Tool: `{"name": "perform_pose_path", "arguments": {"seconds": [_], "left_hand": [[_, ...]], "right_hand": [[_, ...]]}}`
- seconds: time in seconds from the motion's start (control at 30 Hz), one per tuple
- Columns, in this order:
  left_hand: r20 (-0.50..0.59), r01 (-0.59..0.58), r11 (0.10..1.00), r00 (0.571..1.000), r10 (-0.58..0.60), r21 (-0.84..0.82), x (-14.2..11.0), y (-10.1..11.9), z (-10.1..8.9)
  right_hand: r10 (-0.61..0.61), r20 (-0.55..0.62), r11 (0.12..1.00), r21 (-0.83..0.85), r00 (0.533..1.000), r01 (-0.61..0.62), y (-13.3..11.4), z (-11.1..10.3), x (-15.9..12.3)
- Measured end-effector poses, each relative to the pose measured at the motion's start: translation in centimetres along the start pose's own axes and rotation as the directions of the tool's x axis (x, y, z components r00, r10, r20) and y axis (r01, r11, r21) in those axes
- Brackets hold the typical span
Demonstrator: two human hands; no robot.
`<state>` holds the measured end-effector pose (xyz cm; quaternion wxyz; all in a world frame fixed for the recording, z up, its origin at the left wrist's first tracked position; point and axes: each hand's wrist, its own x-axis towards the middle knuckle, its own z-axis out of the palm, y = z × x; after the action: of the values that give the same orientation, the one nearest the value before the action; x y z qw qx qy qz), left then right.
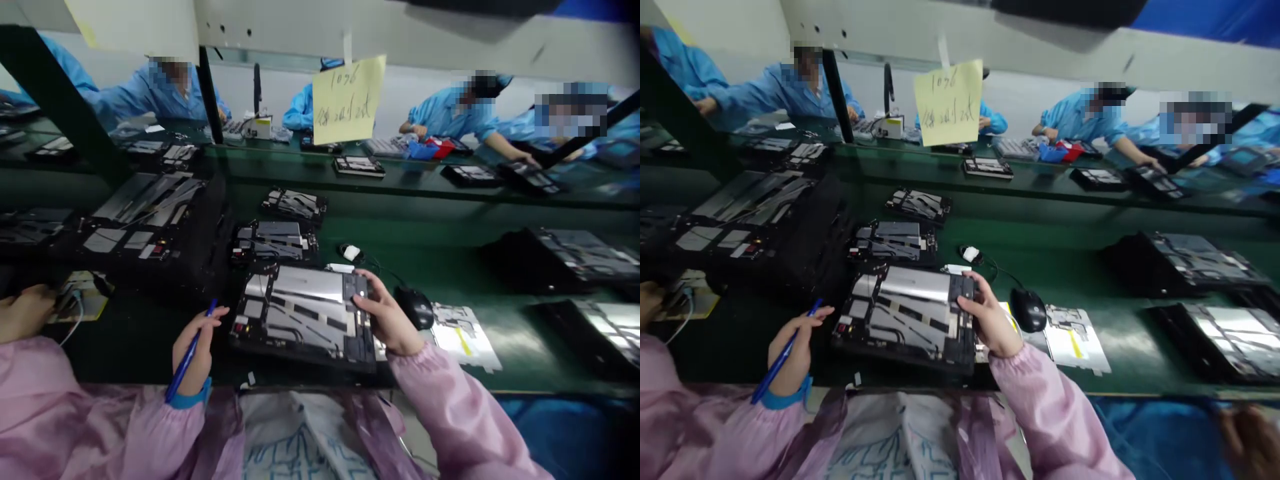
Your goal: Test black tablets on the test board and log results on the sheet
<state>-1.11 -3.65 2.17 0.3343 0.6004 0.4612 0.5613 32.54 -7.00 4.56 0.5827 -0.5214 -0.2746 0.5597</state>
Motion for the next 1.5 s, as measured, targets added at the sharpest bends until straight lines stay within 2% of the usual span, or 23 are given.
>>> {"name": "perform_pose_path", "arguments": {"seconds": [0.03, 0.1, 0.17, 0.2, 0.23, 0.3, 0.33, 0.4, 0.5, 0.57, 0.8, 0.93, 1.03, 1.13, 1.27, 1.4, 1.5], "left_hand": [[0.047, 0.113, 0.990, 0.992, -0.118, 0.083, -0.5, 0.1, -0.5], [0.141, 0.300, 0.934, 0.934, -0.329, 0.194, -1.5, 0.2, -1.2], [0.211, 0.409, 0.887, 0.867, -0.450, 0.213, -2.4, 0.3, -1.2], [0.230, 0.439, 0.876, 0.848, -0.477, 0.198, -2.8, 0.4, -1.1], [0.240, 0.458, 0.871, 0.838, -0.490, 0.179, -3.1, 0.4, -0.9], [0.231, 0.466, 0.874, 0.843, -0.487, 0.140, -3.6, 0.6, -0.4], [0.219, 0.458, 0.879, 0.851, -0.477, 0.132, -3.8, 0.6, -0.1], [0.203, 0.436, 0.888, 0.865, -0.458, 0.147, -3.9, 0.8, 0.3], [0.199, 0.405, 0.891, 0.874, -0.444, 0.206, -3.7, 0.9, 0.6], [0.183, 0.389, 0.887, 0.880, -0.438, 0.251, -3.5, 1.0, 0.6], [0.150, 0.387, 0.868, 0.882, -0.447, 0.311, -2.2, 1.5, 1.0], [0.150, 0.415, 0.849, 0.864, -0.481, 0.328, -1.7, 1.4, 0.8], [0.157, 0.481, 0.830, 0.830, -0.535, 0.283, -1.6, 1.0, 0.4], [0.153, 0.550, 0.811, 0.800, -0.580, 0.198, -1.6, 0.6, 0.2], [0.079, 0.586, 0.804, 0.801, -0.594, 0.101, -1.7, 0.3, 0.1], [0.085, 0.607, 0.788, 0.784, -0.615, 0.107, -1.7, -0.4, 0.1], [0.079, 0.588, 0.799, 0.797, -0.598, 0.124, -1.6, -0.9, 0.0]], "right_hand": [[0.035, 0.002, 0.999, -0.003, 0.999, -0.035, 1.4, -0.5, -1.3], [0.073, 0.017, 0.997, -0.023, 0.997, -0.073, 4.3, -1.2, -3.2], [0.073, 0.029, 0.993, -0.094, 0.997, -0.070, 7.1, -1.3, -4.1], [0.050, 0.021, 0.986, -0.159, 0.999, -0.046, 8.3, -1.2, -4.4], [0.001, -0.006, 0.970, -0.242, 1.000, -0.002, 9.3, -1.1, -4.5], [-0.180, -0.072, 0.885, -0.447, 0.981, 0.129, 10.8, -0.6, -4.6], [-0.280, -0.069, 0.812, -0.549, 0.957, 0.198, 11.2, -0.3, -4.6], [-0.399, 0.030, 0.640, -0.707, 0.917, 0.302, 11.4, 0.3, -4.8], [-0.365, 0.220, 0.438, -0.817, 0.905, 0.375, 11.1, 1.0, -5.0], [-0.340, 0.256, 0.376, -0.845, 0.905, 0.380, 10.8, 1.2, -5.1], [-0.362, 0.266, 0.369, -0.839, 0.893, 0.400, 10.6, 1.2, -4.9], [-0.391, 0.291, 0.369, -0.819, 0.873, 0.439, 10.4, 1.4, -4.9], [-0.396, 0.323, 0.377, -0.796, 0.860, 0.473, 10.2, 1.5, -4.9], [-0.361, 0.320, 0.401, -0.795, 0.876, 0.456, 10.1, 1.5, -5.0], [-0.300, 0.304, 0.387, -0.828, 0.904, 0.407, 10.0, 1.9, -5.1], [-0.299, 0.308, 0.380, -0.830, 0.903, 0.409, 9.9, 2.2, -5.0], [-0.303, 0.316, 0.391, -0.819, 0.899, 0.420, 9.7, 2.3, -4.9]]}}
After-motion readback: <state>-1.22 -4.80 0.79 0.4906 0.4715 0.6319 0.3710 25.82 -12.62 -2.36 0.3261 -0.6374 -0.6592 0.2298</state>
